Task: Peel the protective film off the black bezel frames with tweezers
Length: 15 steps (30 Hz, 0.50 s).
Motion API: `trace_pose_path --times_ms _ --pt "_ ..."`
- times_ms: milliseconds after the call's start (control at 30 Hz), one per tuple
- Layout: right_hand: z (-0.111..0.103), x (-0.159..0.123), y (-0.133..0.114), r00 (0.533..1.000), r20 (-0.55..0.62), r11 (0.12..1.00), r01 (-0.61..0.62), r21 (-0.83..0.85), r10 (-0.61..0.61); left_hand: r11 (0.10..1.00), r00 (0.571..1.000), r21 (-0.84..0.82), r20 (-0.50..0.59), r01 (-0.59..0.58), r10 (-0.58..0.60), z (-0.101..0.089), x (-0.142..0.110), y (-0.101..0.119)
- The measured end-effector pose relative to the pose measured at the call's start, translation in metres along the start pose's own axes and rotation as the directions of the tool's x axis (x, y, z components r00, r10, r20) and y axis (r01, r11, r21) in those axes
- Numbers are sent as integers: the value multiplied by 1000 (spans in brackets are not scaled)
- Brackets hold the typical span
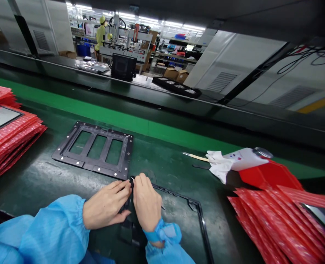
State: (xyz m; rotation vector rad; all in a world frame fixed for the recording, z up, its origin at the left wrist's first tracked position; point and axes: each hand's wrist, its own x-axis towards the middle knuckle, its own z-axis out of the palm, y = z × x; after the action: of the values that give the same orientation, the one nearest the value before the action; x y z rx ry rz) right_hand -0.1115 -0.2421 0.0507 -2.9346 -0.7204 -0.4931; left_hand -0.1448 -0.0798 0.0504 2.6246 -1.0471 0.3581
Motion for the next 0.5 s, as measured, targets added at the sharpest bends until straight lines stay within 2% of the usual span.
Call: trace_pose_path --times_ms 133,233,400,500 --pt "-4 2 6 998 -13 995 -60 74 61 1000 1000 17 6 -7 7 2 -1 0" --pt "-17 -2 21 991 -28 970 -122 210 131 999 999 28 8 -34 34 3 -3 -2" --pt "-44 -21 48 985 -13 904 -153 400 172 980 981 71 63 -186 182 -8 -8 -15" --pt "-53 -37 55 981 37 843 -184 506 192 973 978 107 74 -205 198 -9 -12 -15"
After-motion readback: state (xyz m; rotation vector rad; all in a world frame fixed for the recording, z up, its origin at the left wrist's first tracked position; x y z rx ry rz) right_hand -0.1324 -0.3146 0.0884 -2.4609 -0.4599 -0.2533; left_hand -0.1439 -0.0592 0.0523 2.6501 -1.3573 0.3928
